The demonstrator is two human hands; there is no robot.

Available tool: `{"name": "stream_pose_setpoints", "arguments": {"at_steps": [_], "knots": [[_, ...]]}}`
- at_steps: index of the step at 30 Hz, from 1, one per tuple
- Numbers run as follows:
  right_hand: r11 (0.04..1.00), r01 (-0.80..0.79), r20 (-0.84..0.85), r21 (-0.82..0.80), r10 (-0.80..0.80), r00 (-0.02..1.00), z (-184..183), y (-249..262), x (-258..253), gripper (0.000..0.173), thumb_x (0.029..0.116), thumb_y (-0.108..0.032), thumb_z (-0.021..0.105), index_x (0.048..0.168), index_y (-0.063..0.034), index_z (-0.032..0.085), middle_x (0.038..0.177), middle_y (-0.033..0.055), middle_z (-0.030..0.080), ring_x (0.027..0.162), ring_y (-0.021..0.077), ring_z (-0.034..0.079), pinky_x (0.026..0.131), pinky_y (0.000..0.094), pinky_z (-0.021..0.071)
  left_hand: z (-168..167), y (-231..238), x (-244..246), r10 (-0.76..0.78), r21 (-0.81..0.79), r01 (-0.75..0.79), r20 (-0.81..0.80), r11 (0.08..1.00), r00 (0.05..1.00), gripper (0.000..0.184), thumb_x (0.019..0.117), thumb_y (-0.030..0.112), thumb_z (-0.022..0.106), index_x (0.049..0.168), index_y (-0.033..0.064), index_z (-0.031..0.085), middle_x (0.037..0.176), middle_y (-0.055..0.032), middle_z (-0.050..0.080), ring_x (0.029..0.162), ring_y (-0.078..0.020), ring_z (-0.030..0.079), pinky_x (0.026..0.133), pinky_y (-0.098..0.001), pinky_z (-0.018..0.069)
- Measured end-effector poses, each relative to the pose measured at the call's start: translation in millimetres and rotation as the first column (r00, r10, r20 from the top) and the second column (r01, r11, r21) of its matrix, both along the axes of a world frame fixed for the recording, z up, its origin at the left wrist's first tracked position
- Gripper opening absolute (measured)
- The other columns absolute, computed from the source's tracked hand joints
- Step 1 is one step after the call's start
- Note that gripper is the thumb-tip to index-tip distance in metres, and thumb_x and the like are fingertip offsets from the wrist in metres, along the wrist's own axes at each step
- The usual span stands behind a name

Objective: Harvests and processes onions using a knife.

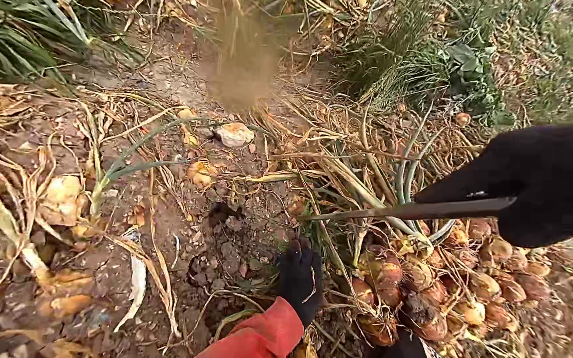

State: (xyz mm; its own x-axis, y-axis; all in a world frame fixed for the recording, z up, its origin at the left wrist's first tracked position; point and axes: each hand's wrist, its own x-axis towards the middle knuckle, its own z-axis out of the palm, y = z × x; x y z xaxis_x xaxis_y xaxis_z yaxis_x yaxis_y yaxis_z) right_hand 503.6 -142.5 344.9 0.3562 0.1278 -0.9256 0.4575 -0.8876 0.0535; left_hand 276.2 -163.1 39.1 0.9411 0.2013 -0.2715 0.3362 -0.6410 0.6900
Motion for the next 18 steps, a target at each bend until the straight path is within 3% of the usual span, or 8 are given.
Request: {"name": "stream_pose_setpoints", "arguments": {"at_steps": [2,4,6,9,10,12,15,18], "knots": [[0.999,0.007,-0.056,0.036,-0.005,0.998,4.1,5.5,-5.8,0.039,0.0738,-0.011,0.081,0.095,-0.0437,0.079,0.069,0.0008,0.069,0.052,0.0102,0.062,0.041,0.0354,0.0518,0.7,0.3,0.1,-0.002,-0.011,0.001,-0.017,1.0,1.0,0.049,0.0982,0.012,0.053,0.146,0.0042,0.057,0.153,-0.0205,0.053,0.142,-0.0426,0.049,0.111,-0.0521,0.0448],[0.995,-0.096,-0.022,0.028,0.097,0.995,11.6,8.1,-13.2,0.038,0.078,-0.017,0.077,0.1,-0.0475,0.077,0.069,-0.0033,0.069,0.053,0.0076,0.061,0.044,0.037,0.0516,4.3,4.8,3.0,-0.068,-0.055,0.066,-0.042,0.996,0.997,0.052,0.0981,0.014,0.055,0.15,0.0057,0.053,0.157,-0.0211,0.048,0.145,-0.0442,0.044,0.111,-0.0553,0.0431],[0.985,-0.171,0.015,0.01,0.171,0.985,14.4,7.1,-20.8,0.026,0.0811,-0.02,0.072,0.098,-0.0393,0.076,0.065,-0.0014,0.068,0.052,0.0088,0.061,0.044,0.0394,0.0492,3.5,7.0,3.7,-0.062,-0.137,0.062,0.004,0.989,0.998,0.053,0.0956,0.017,0.06,0.148,0.0066,0.056,0.155,-0.0218,0.049,0.144,-0.0453,0.045,0.113,-0.0568,0.0419],[0.961,-0.27,0.039,-0.057,0.273,0.961,5.4,-14.8,-38.6,0.04,0.086,-0.023,0.069,0.124,-0.0334,0.072,0.073,0.0053,0.07,0.061,0.0201,0.067,0.053,0.0468,0.0535,9.8,17.2,9.9,-0.125,-0.29,0.108,-0.041,0.951,0.991,0.054,0.1006,0.022,0.055,0.153,0.0092,0.05,0.161,-0.0196,0.041,0.151,-0.0415,0.035,0.121,-0.0536,0.0329],[0.965,-0.231,0.028,-0.125,0.236,0.971,5.0,-14.2,-51.5,0.046,0.0923,-0.019,0.068,0.137,-0.0273,0.067,0.084,0.0137,0.072,0.075,0.0313,0.069,0.064,0.0551,0.0528,8.5,16.7,9.6,-0.101,-0.297,0.097,0.001,0.95,0.995,0.053,0.0994,0.023,0.057,0.15,0.0079,0.053,0.159,-0.0207,0.045,0.149,-0.0424,0.039,0.119,-0.0541,0.0352],[0.969,-0.233,0.056,-0.084,0.238,0.97,4.1,-21.2,-70.0,0.05,0.0932,-0.015,0.065,0.143,-0.0183,0.063,0.088,0.0218,0.071,0.081,0.0426,0.07,0.068,0.0629,0.0513,6.3,15.6,9.7,-0.05,-0.324,0.069,0.068,0.944,0.996,0.051,0.0968,0.021,0.061,0.145,0.0046,0.059,0.155,-0.0233,0.049,0.146,-0.0431,0.043,0.118,-0.0536,0.0375],[0.98,-0.196,0.111,-0.032,0.198,0.974,1.6,-31.6,-85.8,0.053,0.0914,-0.014,0.066,0.144,-0.018,0.062,0.089,0.0215,0.072,0.081,0.043,0.07,0.067,0.0637,0.0513,3.3,22.4,1.9,-0.036,-0.372,0.092,0.155,0.924,0.987,0.043,0.0957,0.013,0.061,0.138,0.0045,0.065,0.152,-0.0248,0.051,0.143,-0.0448,0.046,0.118,-0.0542,0.0381],[0.986,-0.155,0.152,-0.053,0.162,0.975,-5.3,-45.4,-89.4,0.06,0.0898,-0.014,0.07,0.148,-0.0222,0.059,0.092,0.0173,0.074,0.081,0.0358,0.07,0.069,0.0587,0.0528,5.2,33.0,-7.8,0.091,-0.25,0.002,0.359,0.968,0.929,0.027,0.0914,0.011,0.064,0.114,0.0029,0.077,0.127,-0.0228,0.07,0.118,-0.043,0.067,0.099,-0.0563,0.0547]]}}
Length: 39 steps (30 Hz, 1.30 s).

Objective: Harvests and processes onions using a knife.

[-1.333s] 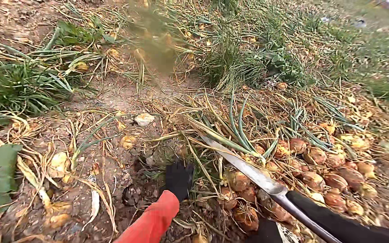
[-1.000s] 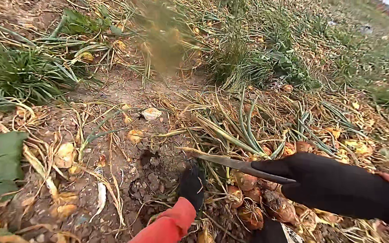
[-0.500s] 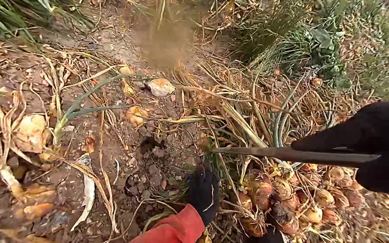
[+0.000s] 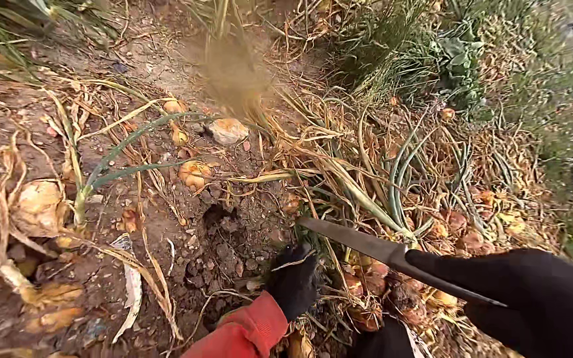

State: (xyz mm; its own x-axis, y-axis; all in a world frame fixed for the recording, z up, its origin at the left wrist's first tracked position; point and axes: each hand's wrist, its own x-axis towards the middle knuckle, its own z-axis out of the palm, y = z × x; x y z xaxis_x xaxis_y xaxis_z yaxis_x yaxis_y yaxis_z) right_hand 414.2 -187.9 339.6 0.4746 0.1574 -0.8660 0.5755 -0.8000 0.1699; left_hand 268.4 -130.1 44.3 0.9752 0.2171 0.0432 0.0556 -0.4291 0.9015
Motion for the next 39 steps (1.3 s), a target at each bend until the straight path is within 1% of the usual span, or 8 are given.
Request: {"name": "stream_pose_setpoints", "arguments": {"at_steps": [3,5,11,17,22,32,35,39], "knots": [[0.909,0.26,0.27,-0.325,-0.175,0.947,-15.0,57.6,-19.4,0.059,0.0939,0.006,0.067,0.144,-0.0243,0.06,0.108,0.02,0.07,0.098,0.0333,0.063,0.091,0.0524,0.0468,15.4,5.5,7.3,0.19,0.162,-0.229,0.226,0.96,0.956,0.041,0.0913,0.035,0.066,0.116,0.0034,0.074,0.12,-0.0203,0.072,0.114,-0.04,0.068,0.094,-0.0558,0.0558],[0.991,0.079,0.049,-0.105,-0.074,0.996,-2.0,26.9,10.7,0.059,0.0876,-0.004,0.075,0.142,-0.0235,0.064,0.087,0.0108,0.072,0.073,0.0213,0.064,0.064,0.0416,0.051,29.1,5.9,22.8,0.14,0.147,-0.198,0.33,0.969,0.934,0.051,0.0976,0.044,0.059,0.128,0.0046,0.068,0.125,-0.0171,0.07,0.119,-0.0353,0.066,0.095,-0.0494,0.0571],[0.988,0.13,-0.061,-0.078,-0.135,0.989,0.4,33.0,29.2,0.048,0.0879,-0.012,0.074,0.134,-0.0226,0.07,0.09,0.0106,0.073,0.077,0.0263,0.066,0.069,0.0505,0.051,41.9,-9.6,78.9,0.078,-0.09,-0.044,0.412,0.995,0.908,0.032,0.0847,0.015,0.071,0.113,0.0007,0.074,0.107,-0.0177,0.076,0.1,-0.0347,0.074,0.084,-0.0505,0.0602],[0.969,0.2,-0.066,-0.146,-0.211,0.975,-1.0,60.3,42.7,0.052,0.087,0.001,0.068,0.138,-0.0105,0.067,0.09,0.0208,0.073,0.076,0.0361,0.066,0.066,0.0563,0.0486,28.8,-9.7,99.2,0.139,-0.081,-0.113,0.495,0.99,0.858,0.029,0.0927,0.024,0.058,0.105,0.0014,0.072,0.09,-0.0159,0.075,0.08,-0.0309,0.074,0.063,-0.0429,0.0601],[0.989,0.124,-0.176,-0.082,-0.137,0.975,-5.1,21.5,50.7,0.044,0.0899,-0.015,0.068,0.134,-0.0227,0.069,0.082,0.0141,0.07,0.073,0.0342,0.067,0.06,0.0568,0.0489,17.7,-16.7,97.7,0.095,-0.044,-0.085,0.515,0.995,0.852,0.03,0.0934,0.026,0.058,0.108,0.0033,0.071,0.102,-0.0164,0.075,0.093,-0.0298,0.074,0.076,-0.0427,0.0606],[0.889,0.272,0.03,0.368,-0.303,0.952,-54.1,-100.2,-77.7,0.053,0.0945,-0.021,0.062,0.147,-0.0221,0.059,0.1,0.0284,0.072,0.082,0.0507,0.07,0.07,0.0692,0.0515,-7.1,-33.3,53.0,-0.206,0.286,0.037,0.589,0.958,0.781,0.028,0.099,0.023,0.056,0.115,0.0064,0.072,0.112,-0.0127,0.076,0.107,-0.0249,0.073,0.097,-0.0393,0.0571],[0.846,0.337,0.032,0.413,-0.384,0.923,-81.1,-132.8,-107.6,0.049,0.0975,-0.018,0.061,0.147,-0.0156,0.06,0.114,0.0309,0.07,0.098,0.0523,0.069,0.085,0.069,0.0515,-11.6,-42.3,39.2,-0.374,0.387,0.181,0.512,0.904,0.773,0.028,0.0956,0.018,0.063,0.12,0.0054,0.071,0.119,-0.0143,0.075,0.115,-0.0287,0.071,0.105,-0.0441,0.0535],[0.802,0.177,0.137,0.57,-0.305,0.943,-118.3,-175.1,-124.8,0.045,0.0974,-0.02,0.062,0.142,-0.0153,0.064,0.104,0.0306,0.072,0.085,0.0516,0.071,0.072,0.0683,0.0552,32.2,-12.0,47.2,-0.676,0.195,0.662,0.008,0.724,0.737,0.052,0.0899,0.009,0.07,0.14,0.0025,0.061,0.146,-0.0215,0.058,0.14,-0.0387,0.051,0.12,-0.0543,0.0346]]}}
